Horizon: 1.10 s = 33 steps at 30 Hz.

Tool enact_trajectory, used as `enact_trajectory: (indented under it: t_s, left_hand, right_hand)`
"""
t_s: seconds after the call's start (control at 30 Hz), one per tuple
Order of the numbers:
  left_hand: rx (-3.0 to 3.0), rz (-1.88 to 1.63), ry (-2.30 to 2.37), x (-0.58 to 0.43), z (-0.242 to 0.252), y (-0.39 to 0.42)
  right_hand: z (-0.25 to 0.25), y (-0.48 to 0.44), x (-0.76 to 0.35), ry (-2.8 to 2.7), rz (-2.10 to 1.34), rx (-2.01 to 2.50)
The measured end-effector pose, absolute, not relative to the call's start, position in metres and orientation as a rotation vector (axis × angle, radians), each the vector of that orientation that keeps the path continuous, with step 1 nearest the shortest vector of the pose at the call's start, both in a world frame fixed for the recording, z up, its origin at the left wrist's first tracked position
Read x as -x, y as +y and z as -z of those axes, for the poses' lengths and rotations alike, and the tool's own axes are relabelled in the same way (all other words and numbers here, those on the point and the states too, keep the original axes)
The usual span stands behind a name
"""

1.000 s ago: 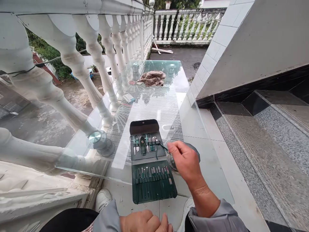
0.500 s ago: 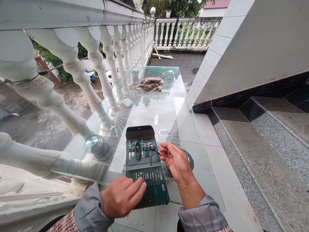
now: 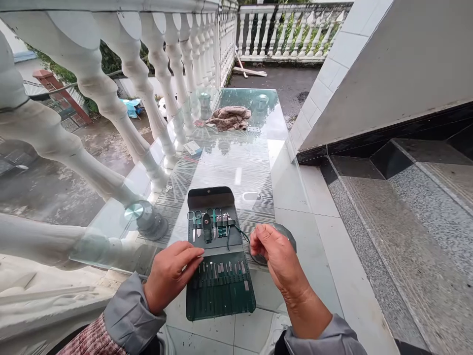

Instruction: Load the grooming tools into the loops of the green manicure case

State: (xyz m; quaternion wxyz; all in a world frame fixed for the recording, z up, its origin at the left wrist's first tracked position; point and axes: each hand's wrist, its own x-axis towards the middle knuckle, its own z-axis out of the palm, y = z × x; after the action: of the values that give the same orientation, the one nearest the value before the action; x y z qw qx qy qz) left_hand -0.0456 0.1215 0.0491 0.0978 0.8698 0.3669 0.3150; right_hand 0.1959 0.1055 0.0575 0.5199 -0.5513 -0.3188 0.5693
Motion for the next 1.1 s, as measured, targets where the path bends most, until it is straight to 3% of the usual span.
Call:
enact_trajectory:
  t_s: [0.3,0.5,0.7,1.1]
  left_hand:
    - [-3.086,-0.528,0.937,0.044,-0.037,0.119]
    - [-3.147,-0.478,0.938,0.042,-0.036,0.119]
    - [-3.109,-0.503,1.015,0.04,-0.037,0.121]
    - [-3.184,-0.403,0.986,0.037,-0.042,0.119]
  right_hand:
    - [-0.058,0.077,-0.199,-1.427,-1.215,1.704]
    - [-0.059,0.06,-0.202,-1.563,-0.966,1.844]
    - [-0.063,0.046,-0.205,-1.765,-1.062,1.818]
    - [-0.049,0.024,-0.199,-2.067,-0.653,1.787]
